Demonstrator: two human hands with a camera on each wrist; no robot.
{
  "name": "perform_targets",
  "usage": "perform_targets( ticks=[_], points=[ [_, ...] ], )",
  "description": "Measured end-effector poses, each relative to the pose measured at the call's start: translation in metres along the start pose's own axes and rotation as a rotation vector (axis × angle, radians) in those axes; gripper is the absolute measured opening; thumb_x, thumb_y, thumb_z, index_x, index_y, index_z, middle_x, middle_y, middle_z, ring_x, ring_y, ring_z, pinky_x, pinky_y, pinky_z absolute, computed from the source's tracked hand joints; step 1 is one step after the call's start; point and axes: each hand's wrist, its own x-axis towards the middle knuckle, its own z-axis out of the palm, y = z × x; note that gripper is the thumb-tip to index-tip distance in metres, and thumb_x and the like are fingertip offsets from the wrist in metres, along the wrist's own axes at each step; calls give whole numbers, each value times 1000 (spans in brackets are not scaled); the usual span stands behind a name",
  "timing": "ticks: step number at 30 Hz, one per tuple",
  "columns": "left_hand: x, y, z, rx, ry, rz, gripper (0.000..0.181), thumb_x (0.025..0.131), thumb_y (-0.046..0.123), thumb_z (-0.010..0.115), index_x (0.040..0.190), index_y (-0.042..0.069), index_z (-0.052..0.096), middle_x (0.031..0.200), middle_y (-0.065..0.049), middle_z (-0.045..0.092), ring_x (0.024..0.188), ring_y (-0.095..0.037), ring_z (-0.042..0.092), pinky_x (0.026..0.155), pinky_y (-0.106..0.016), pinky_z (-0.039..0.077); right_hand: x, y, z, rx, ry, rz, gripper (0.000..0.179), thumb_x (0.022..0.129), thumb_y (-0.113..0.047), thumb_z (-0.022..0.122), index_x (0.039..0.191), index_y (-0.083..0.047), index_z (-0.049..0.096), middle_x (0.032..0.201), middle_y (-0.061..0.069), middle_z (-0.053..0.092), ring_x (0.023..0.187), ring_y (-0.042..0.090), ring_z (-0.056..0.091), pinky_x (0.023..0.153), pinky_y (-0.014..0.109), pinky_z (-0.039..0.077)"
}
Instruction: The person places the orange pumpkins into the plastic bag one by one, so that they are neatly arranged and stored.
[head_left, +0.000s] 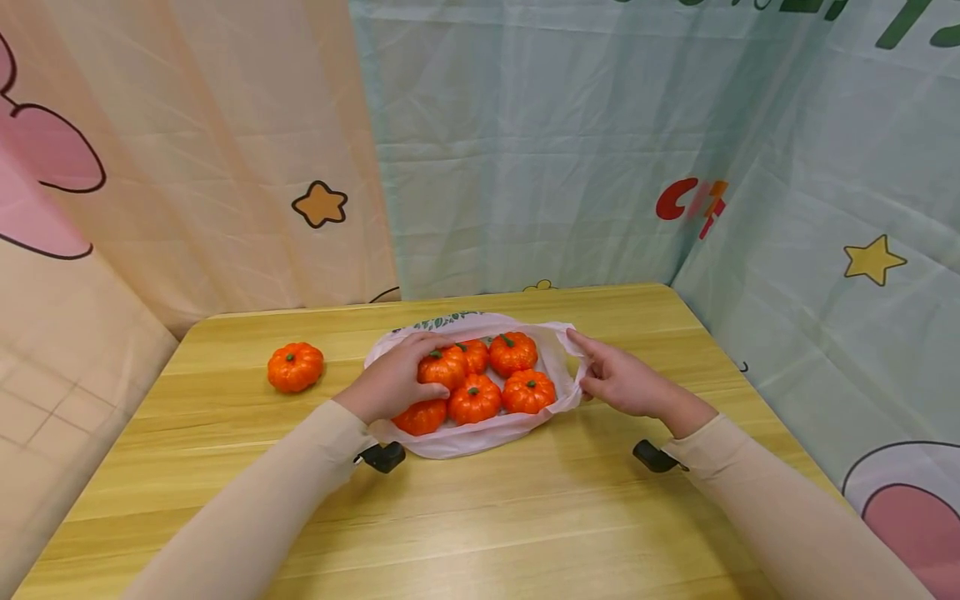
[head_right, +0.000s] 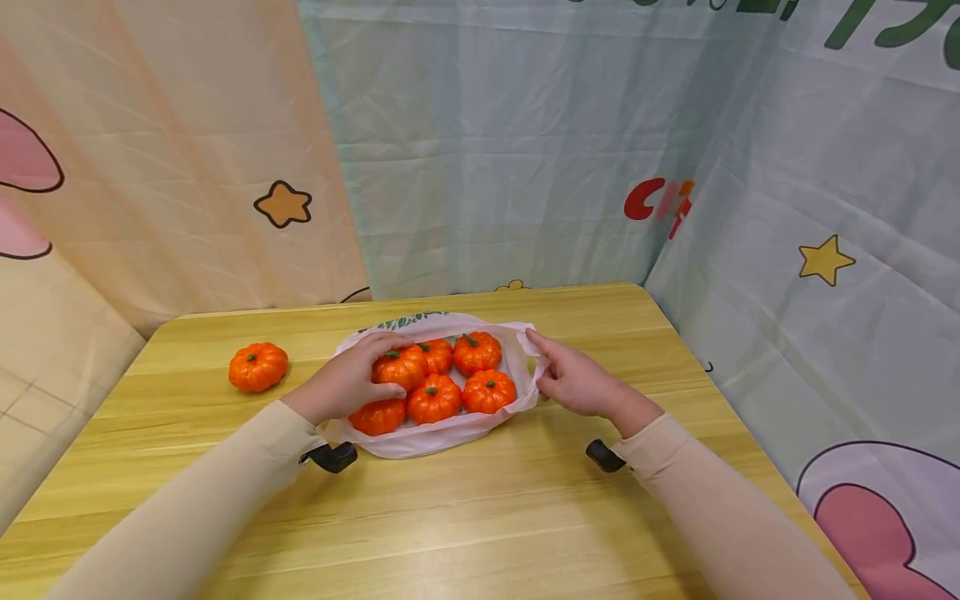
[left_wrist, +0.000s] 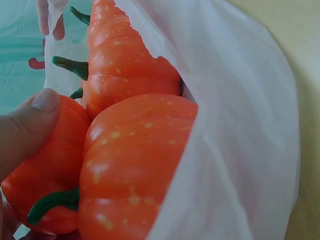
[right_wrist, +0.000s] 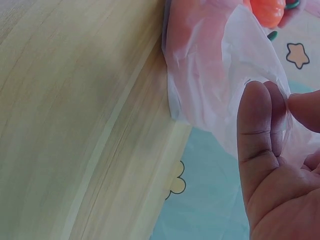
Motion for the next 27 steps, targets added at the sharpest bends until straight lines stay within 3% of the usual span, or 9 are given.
perform_targets(
  ticks=[27],
  points=[
    [3,-2,1,8,-4,-11,76,90,30,85,157,21,49,161,-10,46,144,-36,50,122,-55,41,0,0,1,-8,3,6,81,101,2,60,168,-4,16,83,9,59,65,16,45,59,23,47]
  ],
)
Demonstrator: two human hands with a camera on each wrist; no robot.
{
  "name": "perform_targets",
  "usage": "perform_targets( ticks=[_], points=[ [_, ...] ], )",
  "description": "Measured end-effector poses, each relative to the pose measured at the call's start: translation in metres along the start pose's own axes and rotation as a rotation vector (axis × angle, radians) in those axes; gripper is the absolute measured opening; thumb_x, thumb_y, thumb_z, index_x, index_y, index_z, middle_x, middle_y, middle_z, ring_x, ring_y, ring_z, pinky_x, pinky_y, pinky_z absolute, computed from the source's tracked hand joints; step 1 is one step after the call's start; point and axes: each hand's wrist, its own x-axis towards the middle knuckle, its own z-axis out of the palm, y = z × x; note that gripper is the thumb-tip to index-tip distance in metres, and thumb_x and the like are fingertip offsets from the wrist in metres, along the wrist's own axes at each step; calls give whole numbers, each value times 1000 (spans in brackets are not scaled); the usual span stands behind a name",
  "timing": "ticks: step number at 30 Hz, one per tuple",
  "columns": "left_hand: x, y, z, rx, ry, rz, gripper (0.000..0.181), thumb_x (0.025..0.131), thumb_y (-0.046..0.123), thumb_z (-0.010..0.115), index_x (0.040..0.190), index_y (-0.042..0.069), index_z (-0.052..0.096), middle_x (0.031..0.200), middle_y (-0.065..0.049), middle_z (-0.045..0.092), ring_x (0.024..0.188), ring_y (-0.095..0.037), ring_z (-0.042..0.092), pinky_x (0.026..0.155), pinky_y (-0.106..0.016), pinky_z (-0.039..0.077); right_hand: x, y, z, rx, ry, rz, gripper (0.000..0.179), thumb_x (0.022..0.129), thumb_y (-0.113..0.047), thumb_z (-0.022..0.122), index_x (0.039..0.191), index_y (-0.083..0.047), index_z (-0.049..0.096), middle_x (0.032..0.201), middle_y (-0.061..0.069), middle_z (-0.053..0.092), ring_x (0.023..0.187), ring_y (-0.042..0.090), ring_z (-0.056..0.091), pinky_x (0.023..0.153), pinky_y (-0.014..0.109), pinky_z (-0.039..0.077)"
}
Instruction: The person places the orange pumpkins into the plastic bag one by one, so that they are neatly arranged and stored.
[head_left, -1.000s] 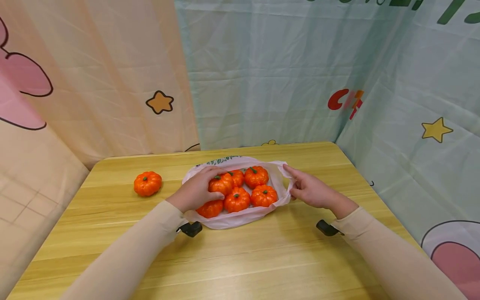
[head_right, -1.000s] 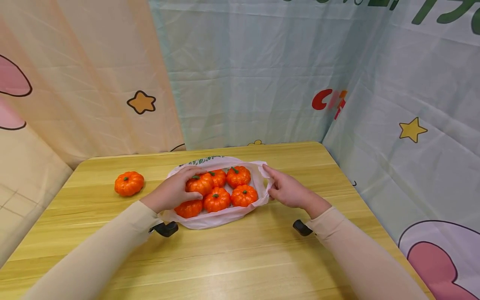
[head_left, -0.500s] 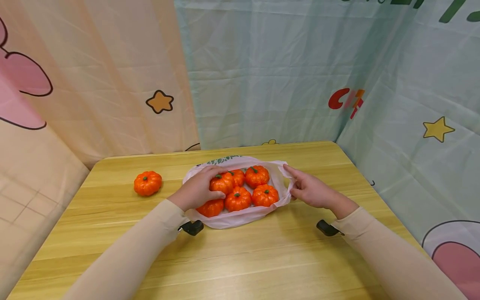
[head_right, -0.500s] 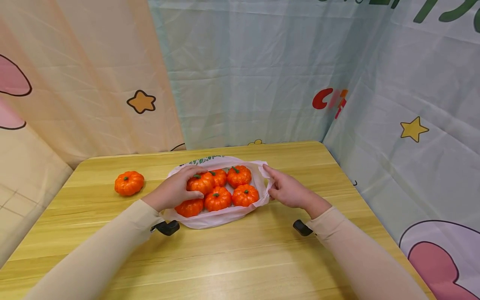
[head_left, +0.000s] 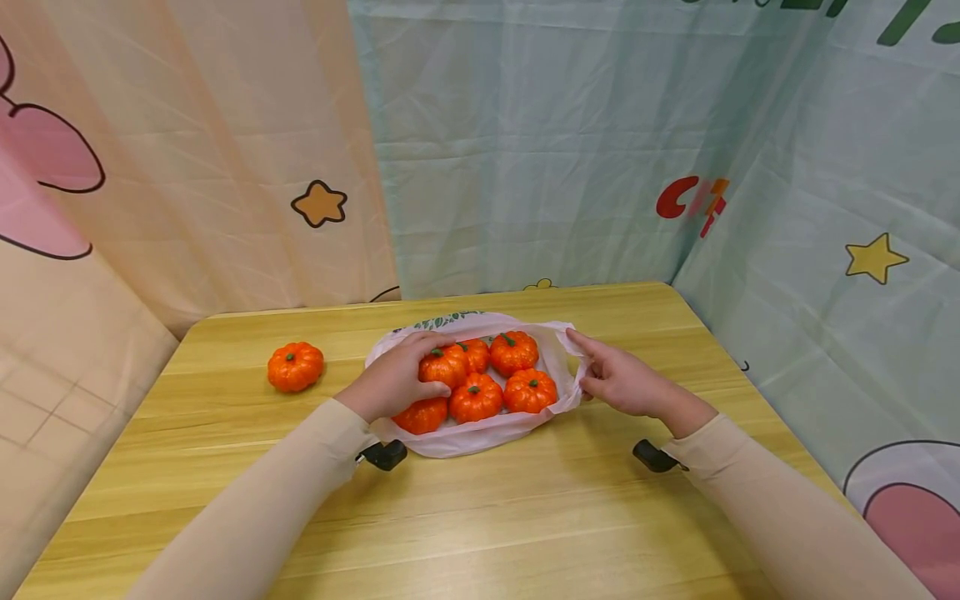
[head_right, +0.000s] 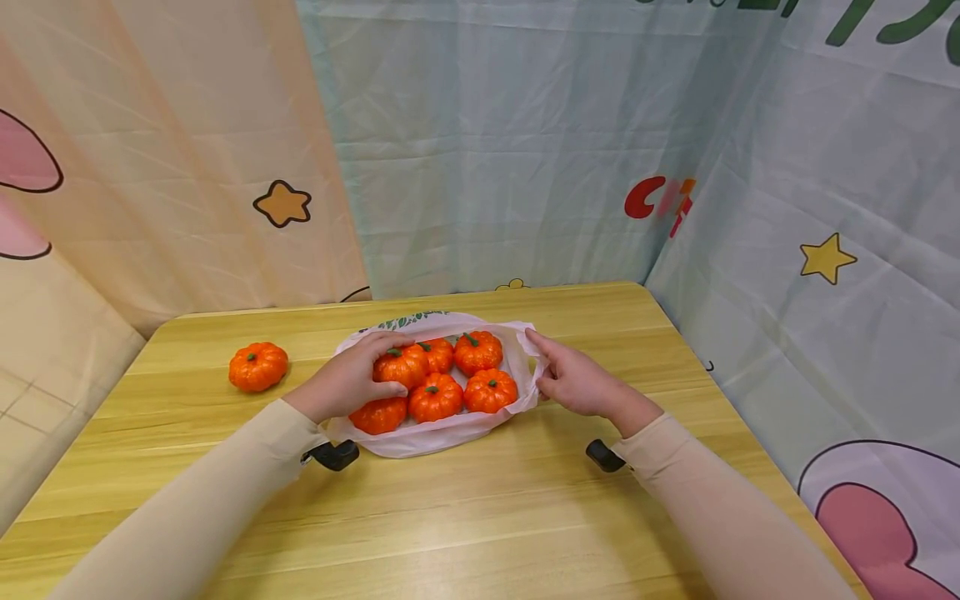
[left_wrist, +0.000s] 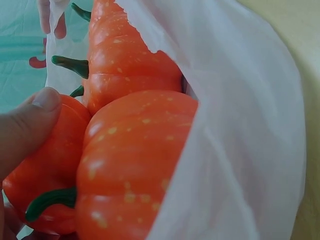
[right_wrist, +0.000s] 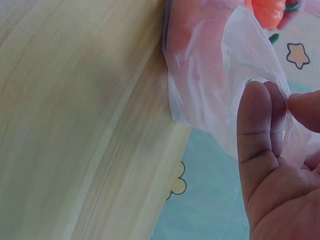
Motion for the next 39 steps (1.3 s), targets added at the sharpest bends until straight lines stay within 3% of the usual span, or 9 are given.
perform_targets(
  ticks=[10,17,26,32,39],
  points=[
    [0,2,-3,-30,-16,-33,84,90,31,85,161,17,43,164,-10,45,148,-36,45,125,-56,37,-1,0,0,-3,12,-7,81,100,3,59,168,-3,16,82,8,59,64,15,46,59,23,47],
    [0,-1,1,-25,17,10,85,91,29,84,161,12,41,165,-10,44,151,-36,44,126,-55,35,0,-1,0,0,20,-19,81,99,4,60,167,-1,16,81,8,58,65,16,47,61,23,50],
    [-3,1,1,20,2,5,91,90,33,85,165,16,35,174,-12,28,156,-41,34,126,-58,34,0,-4,-1,4,17,-9,81,100,3,60,168,-3,16,82,9,58,65,17,47,60,23,49],
    [-6,3,-6,53,-4,-2,94,90,36,84,166,15,32,177,-12,20,158,-43,30,126,-60,32,-1,-5,-2,4,18,-8,81,100,3,60,168,-3,16,81,9,58,65,17,47,60,23,49],
    [-18,-6,-27,12,65,29,89,92,36,82,164,13,36,174,-12,27,158,-41,31,126,-60,31,0,-4,-2,3,24,-17,81,99,4,59,168,-1,16,82,9,59,66,17,47,62,23,51]
  ],
)
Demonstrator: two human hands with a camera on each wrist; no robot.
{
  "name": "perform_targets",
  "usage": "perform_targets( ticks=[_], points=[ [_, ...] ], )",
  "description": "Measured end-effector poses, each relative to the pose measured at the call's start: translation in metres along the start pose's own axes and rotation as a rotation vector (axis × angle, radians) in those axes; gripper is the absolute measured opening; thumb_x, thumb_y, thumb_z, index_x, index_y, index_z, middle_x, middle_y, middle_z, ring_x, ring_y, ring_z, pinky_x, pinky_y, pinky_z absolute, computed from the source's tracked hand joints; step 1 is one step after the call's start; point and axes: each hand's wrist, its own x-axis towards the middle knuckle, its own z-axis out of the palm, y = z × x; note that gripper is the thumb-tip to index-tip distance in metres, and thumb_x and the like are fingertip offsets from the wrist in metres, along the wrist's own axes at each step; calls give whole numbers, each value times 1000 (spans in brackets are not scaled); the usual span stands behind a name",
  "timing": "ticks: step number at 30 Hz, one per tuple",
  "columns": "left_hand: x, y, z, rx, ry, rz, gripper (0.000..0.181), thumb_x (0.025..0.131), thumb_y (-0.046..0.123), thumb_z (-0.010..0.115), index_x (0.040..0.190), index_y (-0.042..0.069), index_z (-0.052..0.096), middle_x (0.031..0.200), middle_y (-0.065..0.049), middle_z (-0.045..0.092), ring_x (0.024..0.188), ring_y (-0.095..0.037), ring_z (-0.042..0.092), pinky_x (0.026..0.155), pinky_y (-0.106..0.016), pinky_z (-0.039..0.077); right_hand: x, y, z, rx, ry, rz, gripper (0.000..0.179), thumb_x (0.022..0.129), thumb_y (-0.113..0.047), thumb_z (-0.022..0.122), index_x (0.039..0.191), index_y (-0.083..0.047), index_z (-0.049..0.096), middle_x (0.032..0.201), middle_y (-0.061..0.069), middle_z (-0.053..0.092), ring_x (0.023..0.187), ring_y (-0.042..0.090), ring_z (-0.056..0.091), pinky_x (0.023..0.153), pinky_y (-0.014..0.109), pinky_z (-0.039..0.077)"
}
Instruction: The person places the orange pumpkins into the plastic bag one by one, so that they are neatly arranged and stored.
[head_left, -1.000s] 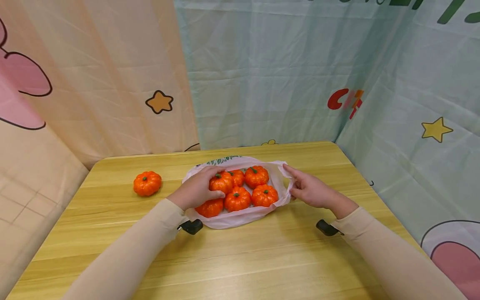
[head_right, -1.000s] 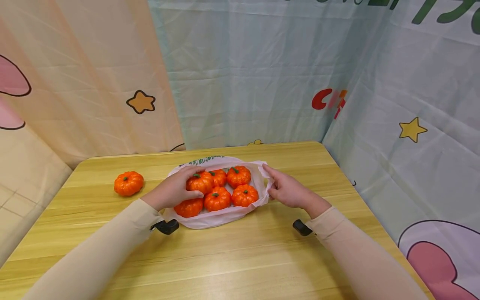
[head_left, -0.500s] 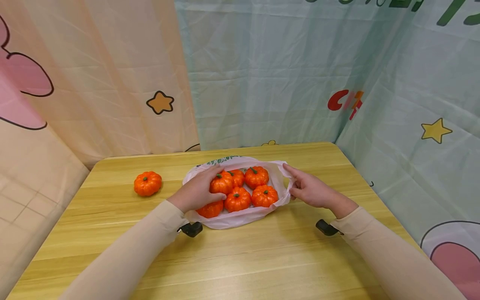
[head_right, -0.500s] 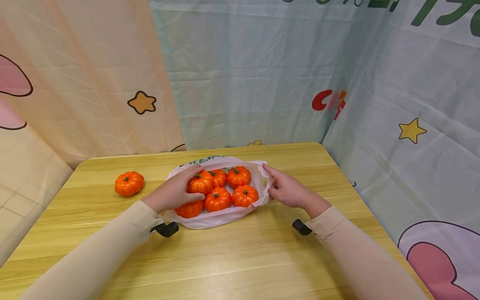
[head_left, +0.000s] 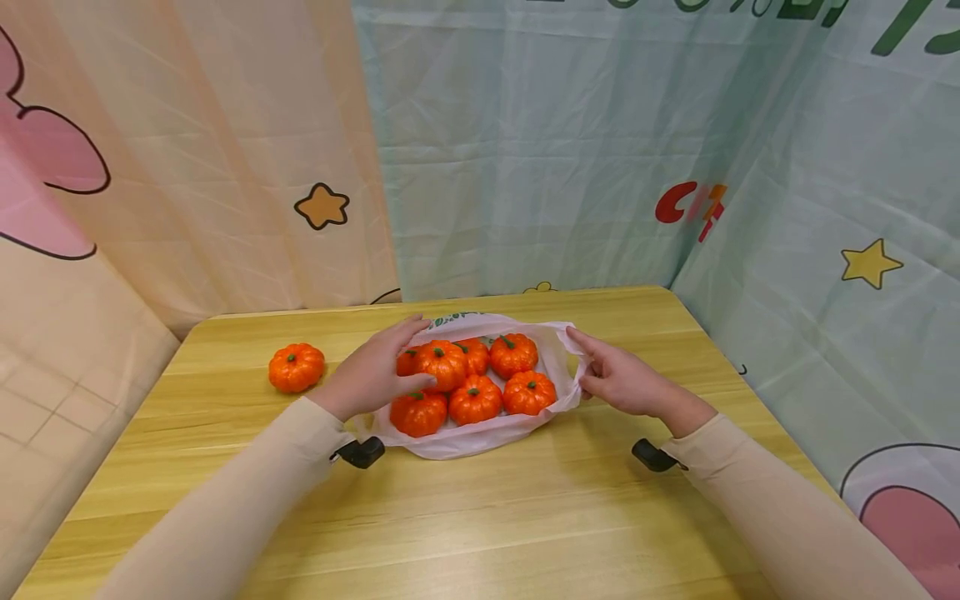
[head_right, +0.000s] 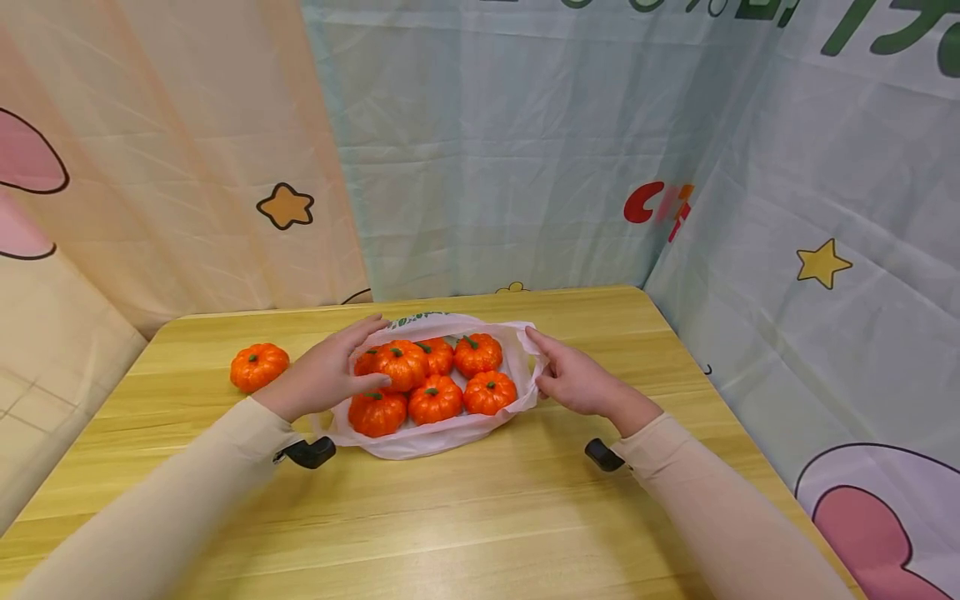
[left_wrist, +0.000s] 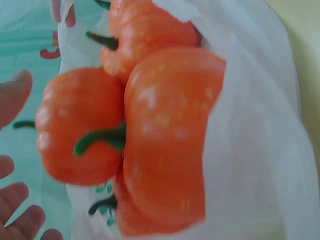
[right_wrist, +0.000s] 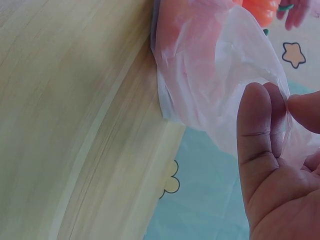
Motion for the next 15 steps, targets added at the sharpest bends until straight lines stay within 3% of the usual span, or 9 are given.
perform_targets(
  ticks=[9,15],
  points=[
    [-22,-39,-35,83,103,-54,84,96,35,77,163,8,35,171,-17,33,154,-45,34,122,-66,34,0,1,-1,10,-5,-7,81,99,5,58,167,0,15,83,10,58,66,17,48,64,24,53],
    [-37,-70,-52,149,111,-140,90,93,36,81,163,5,34,170,-25,30,151,-51,35,121,-69,33,1,2,0,12,-6,-17,81,99,6,58,167,0,15,83,10,59,66,17,48,65,25,54]
  ],
)
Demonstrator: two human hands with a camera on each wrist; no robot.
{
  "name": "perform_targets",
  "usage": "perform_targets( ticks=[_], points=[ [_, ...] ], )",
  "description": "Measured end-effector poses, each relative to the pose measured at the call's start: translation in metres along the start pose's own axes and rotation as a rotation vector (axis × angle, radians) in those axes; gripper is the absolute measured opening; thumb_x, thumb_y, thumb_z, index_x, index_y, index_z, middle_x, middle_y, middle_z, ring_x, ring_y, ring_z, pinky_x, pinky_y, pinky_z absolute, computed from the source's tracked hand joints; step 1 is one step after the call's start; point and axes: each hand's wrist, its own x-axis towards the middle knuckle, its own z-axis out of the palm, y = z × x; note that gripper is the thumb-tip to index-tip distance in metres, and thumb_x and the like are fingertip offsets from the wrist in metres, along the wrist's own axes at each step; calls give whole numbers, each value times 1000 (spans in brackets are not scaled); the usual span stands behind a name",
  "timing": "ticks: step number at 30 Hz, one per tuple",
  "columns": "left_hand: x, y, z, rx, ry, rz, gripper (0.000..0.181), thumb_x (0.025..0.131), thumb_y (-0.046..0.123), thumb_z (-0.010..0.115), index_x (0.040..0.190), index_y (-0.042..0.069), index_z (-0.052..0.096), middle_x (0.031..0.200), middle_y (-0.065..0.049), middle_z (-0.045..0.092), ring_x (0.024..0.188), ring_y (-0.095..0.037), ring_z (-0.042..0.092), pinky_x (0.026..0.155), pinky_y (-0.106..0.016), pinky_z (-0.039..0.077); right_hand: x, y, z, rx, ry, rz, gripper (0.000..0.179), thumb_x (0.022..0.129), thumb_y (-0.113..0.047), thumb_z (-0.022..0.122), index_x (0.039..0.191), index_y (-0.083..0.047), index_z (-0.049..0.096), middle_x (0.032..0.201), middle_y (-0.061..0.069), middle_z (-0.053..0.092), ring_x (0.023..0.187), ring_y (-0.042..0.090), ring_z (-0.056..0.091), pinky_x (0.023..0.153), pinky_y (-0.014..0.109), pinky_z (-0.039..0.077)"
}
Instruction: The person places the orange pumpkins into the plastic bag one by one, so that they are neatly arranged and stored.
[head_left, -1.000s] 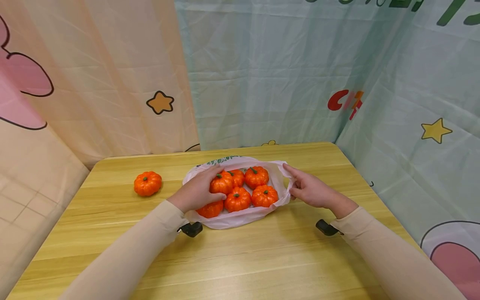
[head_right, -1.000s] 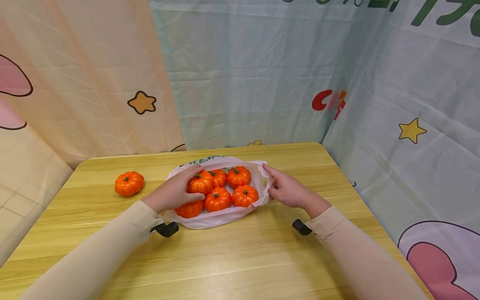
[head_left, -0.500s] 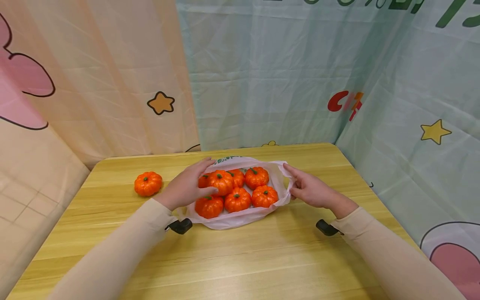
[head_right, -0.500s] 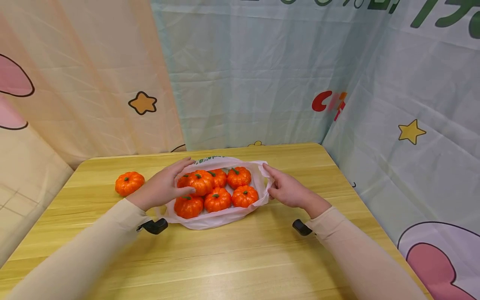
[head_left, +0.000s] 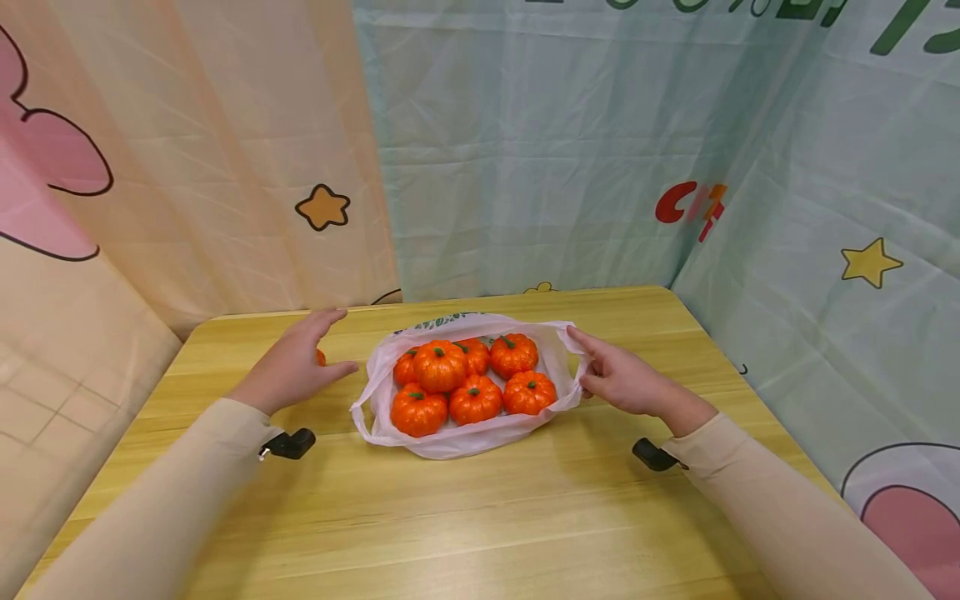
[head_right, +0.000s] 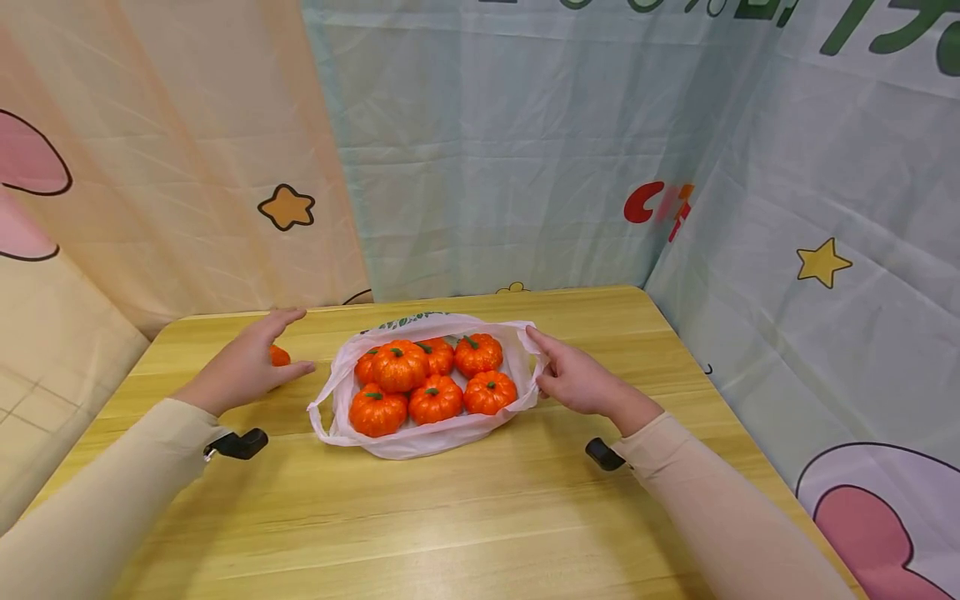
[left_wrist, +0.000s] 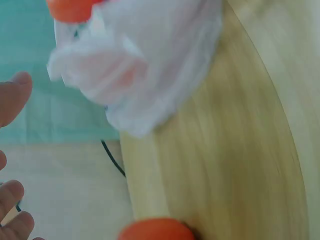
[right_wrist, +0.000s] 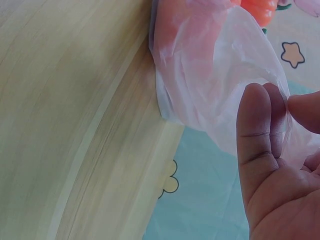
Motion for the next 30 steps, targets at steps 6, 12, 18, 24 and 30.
perform_targets(
  ticks=[6,12,18,24,30],
  points=[
    [-3,-32,-2,22,-24,-71,96,91,44,82,162,3,32,168,-28,29,152,-54,29,122,-71,28,0,1,0,-9,5,-3,81,99,5,59,167,0,16,83,10,59,65,16,48,63,23,52],
    [-8,-53,0,1,-25,-85,94,92,39,81,162,0,31,167,-31,29,150,-55,29,121,-73,27,0,1,0,-11,7,-4,81,99,5,59,167,0,16,83,10,59,65,16,47,63,23,52],
    [-12,-67,0,-10,-48,-118,99,91,41,81,162,-2,28,166,-33,28,149,-57,28,119,-75,27,-1,1,0,-3,2,1,81,99,5,58,167,0,15,83,10,59,65,16,48,63,23,52],
    [-16,-78,0,-26,-65,-147,103,91,45,81,162,-4,27,164,-36,29,147,-59,30,117,-75,29,-1,1,1,-5,0,15,81,100,4,58,168,-2,15,83,10,59,65,17,47,62,23,51],
    [-20,-89,2,-73,-94,-189,104,92,45,80,162,-6,24,164,-38,26,148,-60,27,118,-76,27,-2,-1,1,2,0,17,81,100,4,59,168,-2,15,83,11,59,65,17,47,62,23,50]
  ],
)
